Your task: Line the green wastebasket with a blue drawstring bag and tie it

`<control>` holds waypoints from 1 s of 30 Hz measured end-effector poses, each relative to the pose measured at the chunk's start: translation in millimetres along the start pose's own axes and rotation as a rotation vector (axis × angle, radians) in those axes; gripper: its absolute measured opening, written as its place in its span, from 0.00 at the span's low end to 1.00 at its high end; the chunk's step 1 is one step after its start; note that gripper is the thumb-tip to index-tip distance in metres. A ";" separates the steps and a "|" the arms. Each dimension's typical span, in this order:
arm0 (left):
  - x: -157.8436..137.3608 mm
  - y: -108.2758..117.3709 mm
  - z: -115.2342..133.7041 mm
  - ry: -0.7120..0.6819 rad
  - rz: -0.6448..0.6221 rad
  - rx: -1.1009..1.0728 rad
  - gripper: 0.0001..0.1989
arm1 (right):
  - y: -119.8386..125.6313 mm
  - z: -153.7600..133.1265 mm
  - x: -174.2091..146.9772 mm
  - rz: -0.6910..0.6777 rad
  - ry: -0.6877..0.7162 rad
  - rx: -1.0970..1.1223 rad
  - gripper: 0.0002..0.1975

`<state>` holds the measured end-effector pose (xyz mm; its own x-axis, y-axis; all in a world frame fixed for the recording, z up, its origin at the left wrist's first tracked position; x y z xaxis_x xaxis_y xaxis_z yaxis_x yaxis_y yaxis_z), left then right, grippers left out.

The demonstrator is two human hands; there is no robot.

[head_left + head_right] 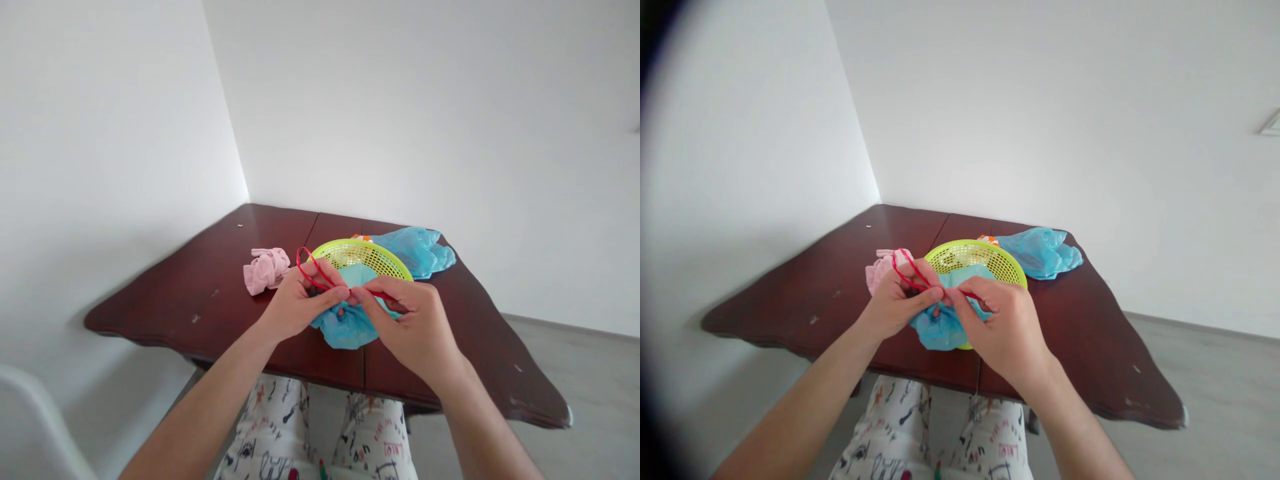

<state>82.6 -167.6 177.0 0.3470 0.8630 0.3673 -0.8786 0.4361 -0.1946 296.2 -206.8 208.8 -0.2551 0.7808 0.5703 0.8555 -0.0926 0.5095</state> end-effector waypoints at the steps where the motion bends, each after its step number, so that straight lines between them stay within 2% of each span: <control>1: 0.3 0.3 -0.2 -0.015 0.022 0.015 0.22 | 0.8 -1.5 -2.4 0.044 0.021 -0.054 0.11; 4: -0.3 1.5 1.5 -0.084 0.096 0.068 0.20 | -0.1 -5.1 -11.0 0.114 0.041 -0.123 0.06; 8: -3.8 1.5 6.7 -0.158 0.127 0.111 0.16 | -9.7 -4.5 -18.1 0.053 -0.039 0.051 0.06; 12: -8.1 3.6 6.5 -0.242 -0.004 0.084 0.07 | -16.4 -1.4 -15.1 0.033 -0.178 0.267 0.06; 15: -10.3 6.9 1.8 -0.266 -0.086 0.117 0.07 | -15.0 0.4 -11.1 0.052 -0.247 0.293 0.07; 20: -13.0 9.5 0.7 -0.187 -0.162 0.172 0.10 | -8.7 5.2 -10.4 0.066 -0.259 0.227 0.11; 25: -18.4 19.4 13.8 -0.047 -0.377 0.116 0.23 | -0.9 8.0 -13.2 0.086 -0.251 0.171 0.12; 30: -12.3 26.3 19.3 0.052 -0.398 0.146 0.22 | 4.3 6.4 -11.3 0.079 -0.236 0.176 0.15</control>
<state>48.9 -171.6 184.9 0.6810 0.6481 0.3409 -0.7090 0.7000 0.0856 305.7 -212.1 200.4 -0.0902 0.8993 0.4280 0.9387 -0.0668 0.3382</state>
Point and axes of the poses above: each hand's wrist, its own x-axis towards the middle knuckle, its own y-axis out of the back of the hand, z = x × y, the point moved 2 cm from there along x, towards the middle knuckle
